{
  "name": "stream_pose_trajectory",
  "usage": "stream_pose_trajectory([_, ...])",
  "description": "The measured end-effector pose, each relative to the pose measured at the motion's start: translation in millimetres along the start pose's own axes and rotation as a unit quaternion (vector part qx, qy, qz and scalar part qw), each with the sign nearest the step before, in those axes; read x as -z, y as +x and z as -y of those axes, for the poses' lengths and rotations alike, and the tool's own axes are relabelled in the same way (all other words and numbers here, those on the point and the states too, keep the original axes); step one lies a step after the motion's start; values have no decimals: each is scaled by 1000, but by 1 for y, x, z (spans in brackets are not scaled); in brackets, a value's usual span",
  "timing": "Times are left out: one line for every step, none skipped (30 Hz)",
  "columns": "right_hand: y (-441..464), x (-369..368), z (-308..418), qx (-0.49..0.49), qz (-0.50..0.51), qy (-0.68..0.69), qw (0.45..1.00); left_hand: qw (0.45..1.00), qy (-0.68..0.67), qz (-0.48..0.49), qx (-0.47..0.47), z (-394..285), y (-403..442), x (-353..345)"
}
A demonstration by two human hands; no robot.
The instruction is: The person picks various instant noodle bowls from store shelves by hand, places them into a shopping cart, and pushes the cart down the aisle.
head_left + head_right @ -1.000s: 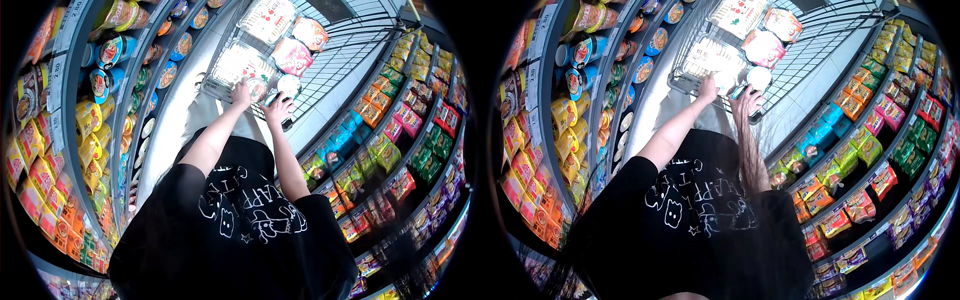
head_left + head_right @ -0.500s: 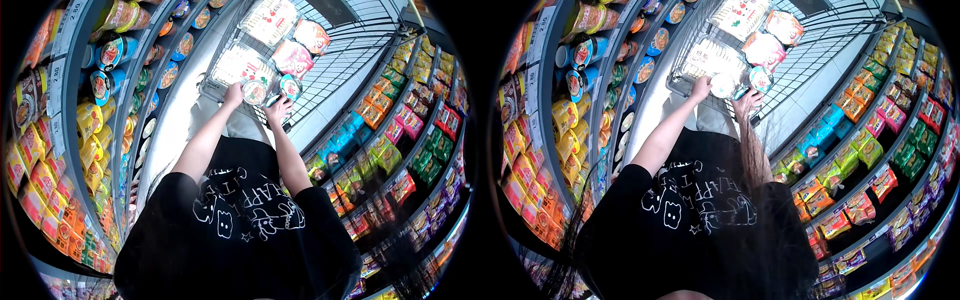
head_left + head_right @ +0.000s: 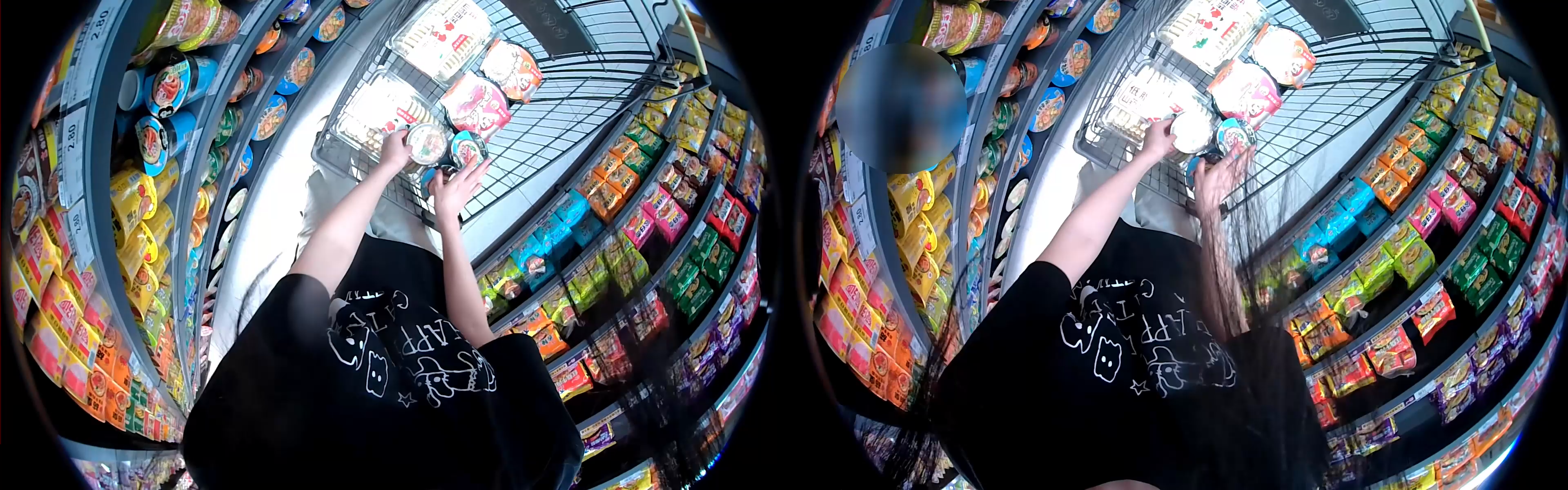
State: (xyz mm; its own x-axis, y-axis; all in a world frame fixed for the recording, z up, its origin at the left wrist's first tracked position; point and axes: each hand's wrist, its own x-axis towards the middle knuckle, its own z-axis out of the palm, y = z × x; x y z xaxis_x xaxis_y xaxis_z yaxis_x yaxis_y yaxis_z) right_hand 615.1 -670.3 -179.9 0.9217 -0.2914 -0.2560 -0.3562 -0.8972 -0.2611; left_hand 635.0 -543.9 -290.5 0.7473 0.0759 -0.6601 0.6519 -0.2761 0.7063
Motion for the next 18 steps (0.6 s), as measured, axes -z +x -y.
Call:
stream_pose_trajectory([4, 1, -4, 33, 2, -34, 999, 998, 57, 14, 5, -25, -4, 7])
stream_pose_trajectory([6, -10, -16, 28, 54, -40, 997, 1000, 16, -7, -18, -27, -2, 3])
stream_pose_trajectory([4, -36, -43, 2, 155, -23, 988, 998, -24, -28, -42, -28, 2, -1])
stream_pose_trajectory([2, -33, -46, 29, 162, -18, 986, 999, 6, -24, -25, -20, 11, -6])
stream_pose_trajectory([1, -30, -45, 56, 167, -11, 984, 1000, -4, -18, -7, -25, 10, -5])
stream_pose_trajectory([8, -28, -43, 10, 225, -25, 974, 1000, 2, -9, -3, -31, 9, -2])
stream_pose_trajectory([13, -29, -46, -1, 263, -24, 964, 1000, 9, 0, 3, -34, 8, 1])
stream_pose_trajectory([16, -31, -52, 2, 284, -5, 959, 999, 33, 8, 2, -28, 12, -2])
stream_pose_trajectory([20, -33, -56, 9, 304, 15, 953, 998, 57, 14, 0, -22, 16, -3])
stream_pose_trajectory([24, -40, -62, 20, 311, 26, 950, 999, 34, 9, -13, -15, 17, -4])
stream_pose_trajectory([27, -46, -68, 32, 319, 37, 947, 1000, 12, 2, -26, -11, 15, -2])
stream_pose_trajectory([33, -48, -69, 31, 339, 21, 940, 999, 29, 8, -27, -17, 10, 6])
stream_pose_trajectory([37, -55, -70, 17, 343, -24, 939, 998, 46, 14, -28, -27, 0, 20])
stream_pose_trajectory([42, -52, -65, -3, 343, -14, 939, 996, 41, -24, -73, -40, -17, 37])
stream_pose_trajectory([46, -50, -59, -24, 341, -4, 940, 993, 56, -30, -102, -32, -19, 46])
stream_pose_trajectory([45, -51, -50, 4, 271, -5, 962, 996, -9, -14, -87, -45, -31, 67])
stream_pose_trajectory([44, -50, -43, 30, 200, -5, 979, 994, -76, 3, -73, -59, -48, 90])
stream_pose_trajectory([42, -49, -31, 47, 137, -3, 989, 991, -84, -31, -97, -67, -61, 112])
